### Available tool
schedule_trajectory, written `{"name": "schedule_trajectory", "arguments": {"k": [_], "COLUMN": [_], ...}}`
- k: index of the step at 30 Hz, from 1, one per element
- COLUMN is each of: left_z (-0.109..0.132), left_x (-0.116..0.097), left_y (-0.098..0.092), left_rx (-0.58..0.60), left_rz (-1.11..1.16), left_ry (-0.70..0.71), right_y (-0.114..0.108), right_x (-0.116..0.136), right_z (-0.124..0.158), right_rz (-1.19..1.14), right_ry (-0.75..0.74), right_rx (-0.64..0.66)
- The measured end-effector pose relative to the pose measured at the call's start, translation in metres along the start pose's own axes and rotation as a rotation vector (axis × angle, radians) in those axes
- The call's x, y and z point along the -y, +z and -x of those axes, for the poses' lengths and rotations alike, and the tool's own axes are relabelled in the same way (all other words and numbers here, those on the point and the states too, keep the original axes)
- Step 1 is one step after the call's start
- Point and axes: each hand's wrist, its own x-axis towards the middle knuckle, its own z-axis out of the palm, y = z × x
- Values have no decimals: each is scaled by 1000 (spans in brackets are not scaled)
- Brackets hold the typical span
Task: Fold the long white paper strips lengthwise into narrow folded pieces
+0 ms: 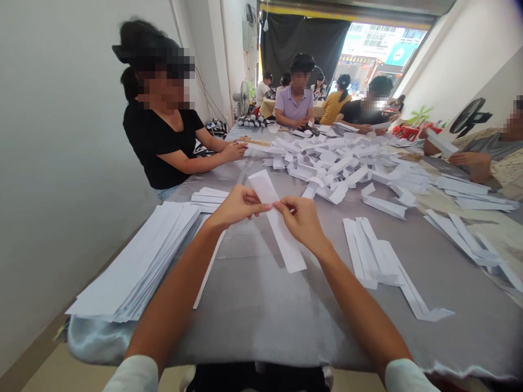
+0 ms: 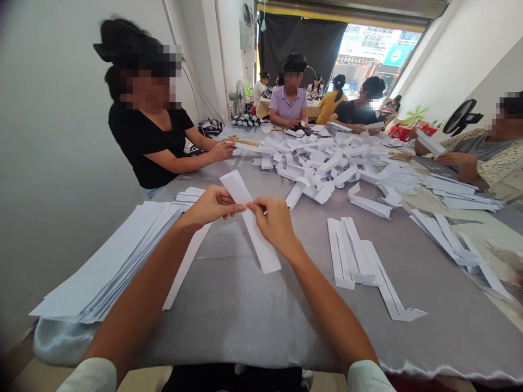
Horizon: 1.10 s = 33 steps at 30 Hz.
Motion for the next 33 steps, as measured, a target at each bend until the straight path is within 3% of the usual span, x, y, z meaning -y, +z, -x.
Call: {"name": "schedule_trajectory", "arguments": {"k": [4,9,17,24,30,33], "left_z": [1,1,0,1,0,0], "left_x": [0,0,1,1,0,-1], "left_y": [1,6,0,2,0,2], "left_rx": [-57,1,-109,-65,-133,-79], "left_rz": [-27,-1,16,13,30,28], "left_ry": [22,-29,-8,-17,0,-18], "right_y": [1,-1,2,3,8,10], "right_x": [2,0,-1,-2,-4,-3], "right_z": [0,-1,-2,-2,0,0], "right_rz": [-38,-51,-103,-268,-299,-334], "right_ry": [33,-6,37,137,137,149], "right_rx": [33,9,10,37,52,64]}}
